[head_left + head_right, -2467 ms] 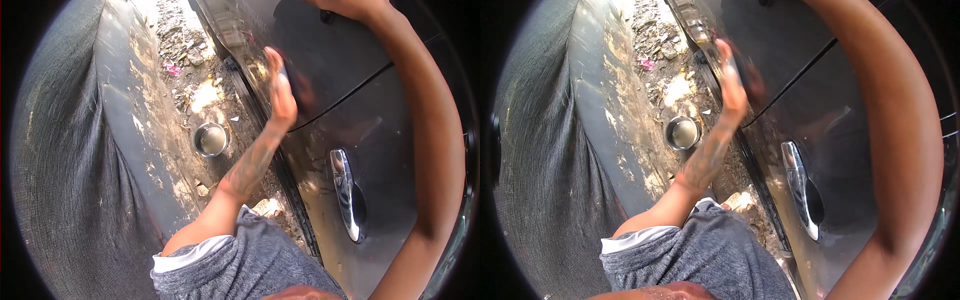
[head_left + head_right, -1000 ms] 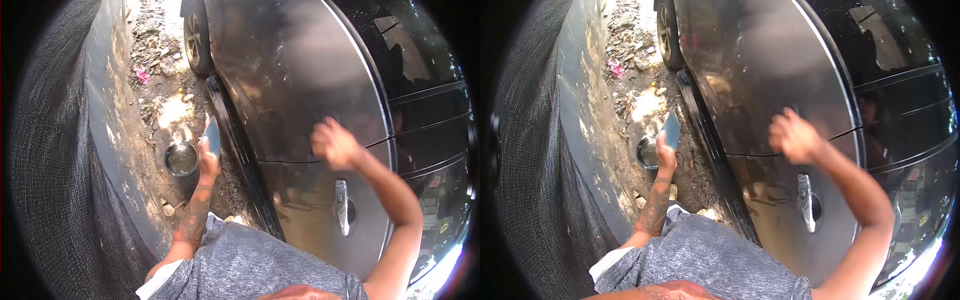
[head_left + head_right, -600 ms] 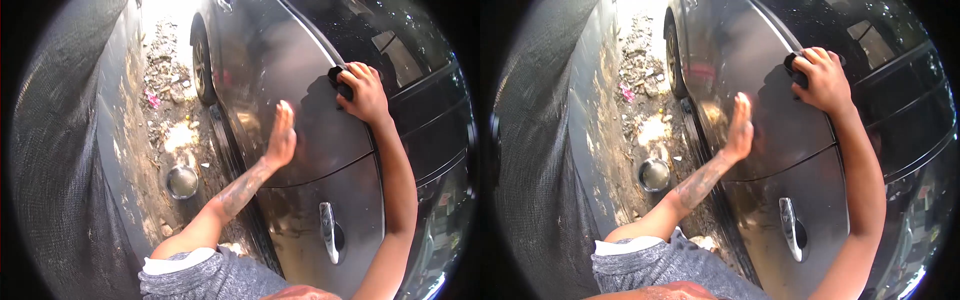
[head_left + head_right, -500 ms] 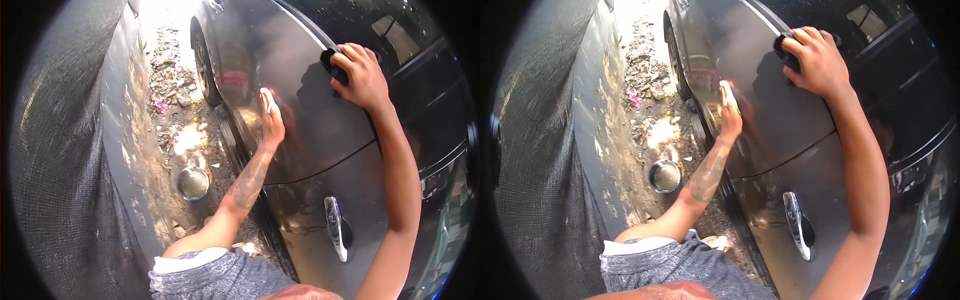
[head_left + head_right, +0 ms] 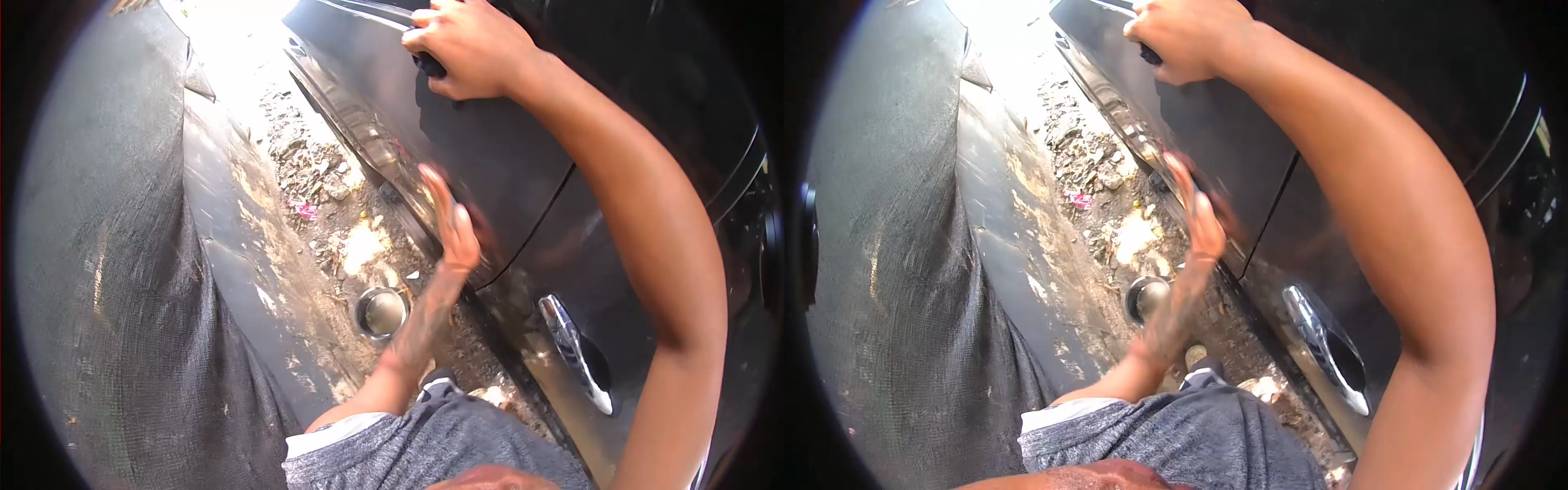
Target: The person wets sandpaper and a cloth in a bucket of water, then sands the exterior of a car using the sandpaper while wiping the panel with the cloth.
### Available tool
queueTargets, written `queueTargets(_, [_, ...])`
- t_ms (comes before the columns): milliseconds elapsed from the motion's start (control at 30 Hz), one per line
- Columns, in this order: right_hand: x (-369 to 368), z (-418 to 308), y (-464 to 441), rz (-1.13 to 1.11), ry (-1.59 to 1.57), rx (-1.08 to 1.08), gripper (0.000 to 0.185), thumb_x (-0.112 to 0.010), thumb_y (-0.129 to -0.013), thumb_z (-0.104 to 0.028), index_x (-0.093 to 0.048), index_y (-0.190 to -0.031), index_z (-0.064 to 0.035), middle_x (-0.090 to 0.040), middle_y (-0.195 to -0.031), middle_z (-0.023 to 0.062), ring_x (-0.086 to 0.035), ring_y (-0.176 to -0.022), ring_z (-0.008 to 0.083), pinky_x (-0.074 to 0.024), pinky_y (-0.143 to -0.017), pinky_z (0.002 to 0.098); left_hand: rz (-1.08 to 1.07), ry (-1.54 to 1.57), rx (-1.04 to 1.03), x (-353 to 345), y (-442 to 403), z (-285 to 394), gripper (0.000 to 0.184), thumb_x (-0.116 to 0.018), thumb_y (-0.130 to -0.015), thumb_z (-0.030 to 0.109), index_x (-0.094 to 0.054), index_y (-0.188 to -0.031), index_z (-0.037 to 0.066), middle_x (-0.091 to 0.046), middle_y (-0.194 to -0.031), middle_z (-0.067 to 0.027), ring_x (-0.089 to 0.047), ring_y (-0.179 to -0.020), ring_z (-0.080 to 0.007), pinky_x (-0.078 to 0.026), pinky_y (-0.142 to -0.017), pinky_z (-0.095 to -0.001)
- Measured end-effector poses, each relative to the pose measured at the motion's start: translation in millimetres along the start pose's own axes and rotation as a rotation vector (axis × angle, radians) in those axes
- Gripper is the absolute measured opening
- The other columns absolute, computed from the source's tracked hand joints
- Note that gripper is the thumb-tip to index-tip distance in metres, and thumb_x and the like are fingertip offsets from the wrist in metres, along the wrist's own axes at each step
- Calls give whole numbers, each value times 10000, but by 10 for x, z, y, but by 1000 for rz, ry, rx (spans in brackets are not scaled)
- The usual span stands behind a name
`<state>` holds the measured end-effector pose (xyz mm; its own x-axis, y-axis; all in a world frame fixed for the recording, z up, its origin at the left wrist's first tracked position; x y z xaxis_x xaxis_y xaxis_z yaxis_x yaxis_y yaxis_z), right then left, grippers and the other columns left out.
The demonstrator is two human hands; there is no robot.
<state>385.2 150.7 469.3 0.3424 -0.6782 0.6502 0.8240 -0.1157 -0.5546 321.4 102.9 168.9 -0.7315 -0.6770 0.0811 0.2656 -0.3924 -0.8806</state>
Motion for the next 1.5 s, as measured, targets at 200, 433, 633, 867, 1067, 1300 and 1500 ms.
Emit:
queueTargets(200, [11, 5, 83, 45, -74, 2, 262, -741, -696, -322, -722, -872, -129, -697, -895, 95, -641, -953, 273, -466, -844, 445, -127, -165, 120, 228, -589, -1345, 568, -254, -1078, 198, -123, -1542, -102, -91, -1643, -252, -123, -1523, -371, -86, -1253, -425])
queueTargets(433, [-14, 17, 49, 2, -78, -48, 248, -746, -693, -308, -730, -867, -131, -698, -886, 99, -647, -963, 279, -472, -867, 451, -26, -6, 89, 251, -306, -1670, 523, -330, -1060, 185, -274, -1495, -101, -330, -1523, -256, -337, -1422, -364, -309, -1171, -416])
queueTargets(633, [-110, -47, 12, 2, -119, -76, 216, -762, -685, -271, -745, -843, -124, -710, -914, 105, -658, -980, 283, -466, -889, 452, 55, -65, 45, 68, 65, -302, 537, -258, -1067, 215, -278, -1500, -102, -291, -1580, -276, -275, -1482, -373, -210, -1215, -443])
queueTargets(867, [-27, -10, 3, -55, -147, -109, 202, -763, -693, -228, -763, -862, -119, -730, -962, 115, -668, -1025, 271, -455, -948, 441, -274, 233, 608, 471, -496, -2160, 606, -310, -1078, 275, -180, -1543, -92, -292, -1574, -244, -252, -1493, -282, -167, -1231, -412])
queueTargets(1067, [18, -11, -9, -111, -126, -95, 209, -757, -705, -239, -765, -872, -114, -731, -975, 113, -668, -1027, 268, -455, -923, 434, -79, -9, -20, 147, -243, -434, 614, -272, -1084, 284, -110, -1569, -56, -147, -1640, -241, -129, -1531, -339, -86, -1247, -426])
queueTargets(1300, [-2, -2, -7, -67, -162, -94, 197, -752, -703, -238, -763, -865, -128, -722, -968, 101, -658, -1022, 272, -451, -916, 443, -28, -75, 223, 117, -75, -547, 564, -302, -1037, 199, -257, -1513, -99, -261, -1580, -296, -235, -1495, -369, -182, -1228, -438])
queueTargets(1500, [-7, -9, -2, -77, -122, -88, 202, -751, -699, -243, -763, -867, -131, -723, -952, 104, -655, -1017, 272, -451, -912, 447, 41, -25, 583, 376, -517, -1443, 470, -304, -1036, 191, -406, -1382, -110, -566, -1310, -280, -550, -1249, -389, -427, -1058, -426])
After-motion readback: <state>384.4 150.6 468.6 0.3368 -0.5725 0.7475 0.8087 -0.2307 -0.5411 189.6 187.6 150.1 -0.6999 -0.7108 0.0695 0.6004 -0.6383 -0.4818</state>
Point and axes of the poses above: each hand's wrist, its own y-axis away from the middle knuckle, its own x-axis out of the back of the hand, z = x × y, the point moved 4 cm from there along -y, towards the middle knuckle
